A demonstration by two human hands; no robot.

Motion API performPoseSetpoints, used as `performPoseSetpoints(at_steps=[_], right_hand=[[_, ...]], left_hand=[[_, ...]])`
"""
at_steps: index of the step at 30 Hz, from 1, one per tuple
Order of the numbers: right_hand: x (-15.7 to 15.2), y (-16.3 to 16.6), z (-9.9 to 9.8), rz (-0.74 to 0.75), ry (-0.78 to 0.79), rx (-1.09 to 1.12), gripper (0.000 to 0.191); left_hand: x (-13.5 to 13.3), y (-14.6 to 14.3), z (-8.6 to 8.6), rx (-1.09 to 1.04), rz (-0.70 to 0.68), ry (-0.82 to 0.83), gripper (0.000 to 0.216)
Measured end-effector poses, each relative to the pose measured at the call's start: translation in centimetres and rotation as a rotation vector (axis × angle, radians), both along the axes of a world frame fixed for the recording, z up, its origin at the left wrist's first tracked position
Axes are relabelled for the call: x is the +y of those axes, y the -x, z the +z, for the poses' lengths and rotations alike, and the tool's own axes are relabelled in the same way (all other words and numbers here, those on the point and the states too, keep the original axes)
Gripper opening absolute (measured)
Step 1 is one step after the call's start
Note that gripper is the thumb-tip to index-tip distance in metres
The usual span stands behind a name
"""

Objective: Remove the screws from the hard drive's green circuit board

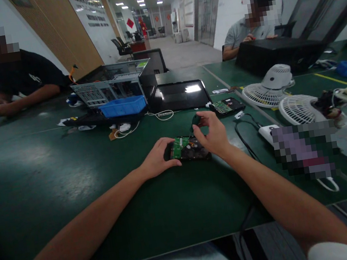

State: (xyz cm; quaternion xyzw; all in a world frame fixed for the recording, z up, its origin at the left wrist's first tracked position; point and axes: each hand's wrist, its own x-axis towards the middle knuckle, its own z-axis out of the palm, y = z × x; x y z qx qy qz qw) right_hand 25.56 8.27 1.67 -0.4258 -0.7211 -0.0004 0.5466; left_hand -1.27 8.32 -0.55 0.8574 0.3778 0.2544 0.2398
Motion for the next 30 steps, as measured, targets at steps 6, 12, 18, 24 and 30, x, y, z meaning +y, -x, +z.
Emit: performPoseSetpoints(at_steps=[6,12,18,24,30], right_hand=[[-0.28,0.03,0.54,-0.044,-0.033,-0.041,0.046],[-0.19,-0.10,0.18,0.020,0.045,-0.011,0.047],[-0.37,0.22,0.62,-0.056,-0.017,-0.047,0.049],[-0.16,0.11,0.35,-0.010,-0.034,-0.052,0.045],[0.35,0.01,-0.26,0.022,-0.024,0.049,0.047]], left_hand=[[0.14,0.03,0.06,-0.007,-0.007,0.019,0.084],[0.03,0.11,0.17,-0.011,-0.025,0.025,0.081],[0.08,0.19,0.12,-0.020,-0.033,0.038,0.078],[0.06,0.19,0.00,-0.038,-0.038,0.026,0.073],[0.27,0.39,-0.48,-0.015,-0.080,-0.038,0.066]])
